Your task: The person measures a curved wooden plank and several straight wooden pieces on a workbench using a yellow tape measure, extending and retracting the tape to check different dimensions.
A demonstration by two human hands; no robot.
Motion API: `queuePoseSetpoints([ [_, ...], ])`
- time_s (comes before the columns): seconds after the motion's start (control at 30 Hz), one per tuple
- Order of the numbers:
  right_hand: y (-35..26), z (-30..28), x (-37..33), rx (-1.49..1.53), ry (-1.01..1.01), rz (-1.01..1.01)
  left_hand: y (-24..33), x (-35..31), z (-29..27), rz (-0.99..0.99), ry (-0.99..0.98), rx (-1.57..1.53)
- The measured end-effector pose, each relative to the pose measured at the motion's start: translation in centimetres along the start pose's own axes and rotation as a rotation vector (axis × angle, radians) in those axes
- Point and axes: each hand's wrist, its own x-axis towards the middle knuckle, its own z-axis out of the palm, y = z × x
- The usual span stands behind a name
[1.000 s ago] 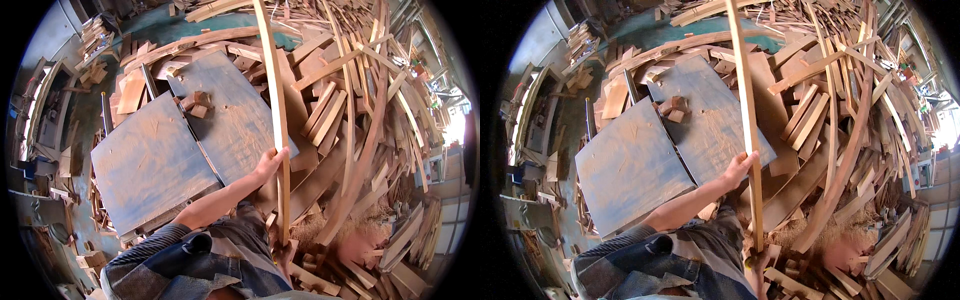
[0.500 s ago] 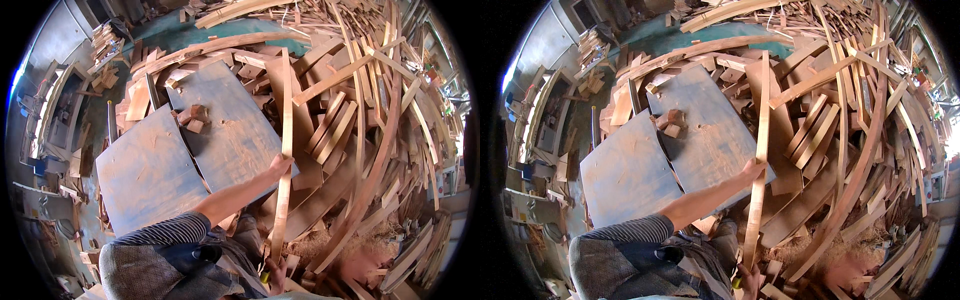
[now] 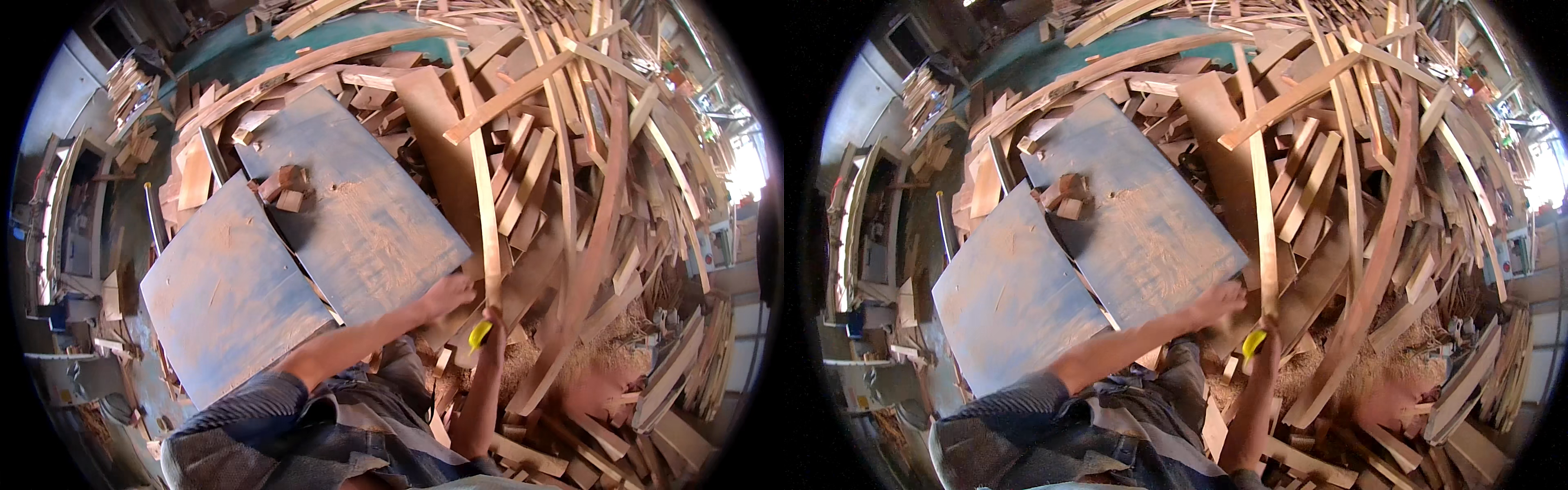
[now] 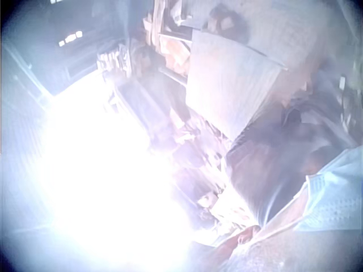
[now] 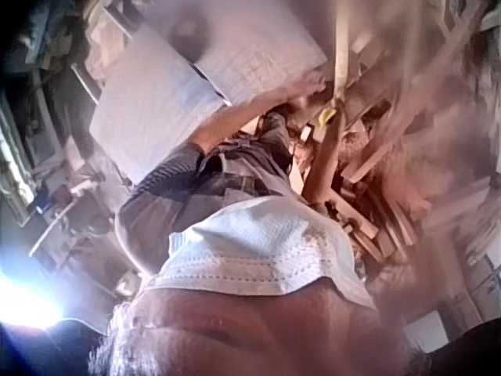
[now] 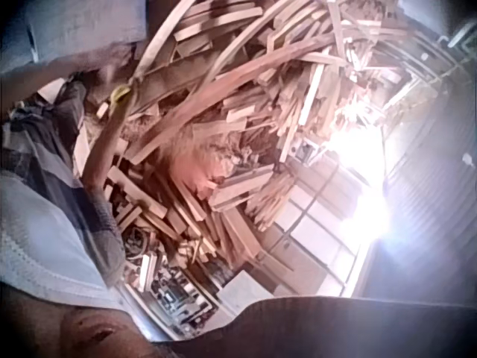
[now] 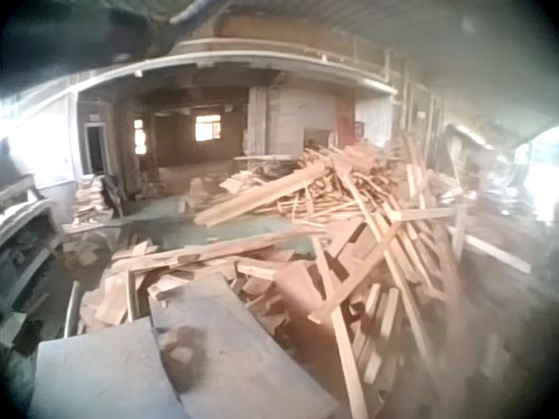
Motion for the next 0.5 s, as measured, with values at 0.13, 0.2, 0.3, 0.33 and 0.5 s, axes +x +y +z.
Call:
queuePoseSetpoints([
  [0.13,-2.9,-2.4,9.6,0.288,-0.014,-0.057,-0.9,-9.8,0.8,-0.067,-0.117,-0.137],
  [0.2,-4.6,-4.7,13.4,0.241,0.245,-0.090,0.6,-12.3,0.2,-0.125,-0.186,-0.157],
  [0.3,-3.7,0.3,11.9,0.061,0.296,-0.124,0.8,-16.0,-2.8,-0.240,-0.121,-0.169],
  [0.33,-3.9,0.8,11.7,0.019,0.279,-0.158,0.5,-16.7,-3.1,-0.218,-0.093,-0.170],
  [0.5,-7.1,11.3,10.3,-0.077,-0.242,-0.058,2.3,-18.6,-5.8,-0.251,-0.040,-0.177],
])
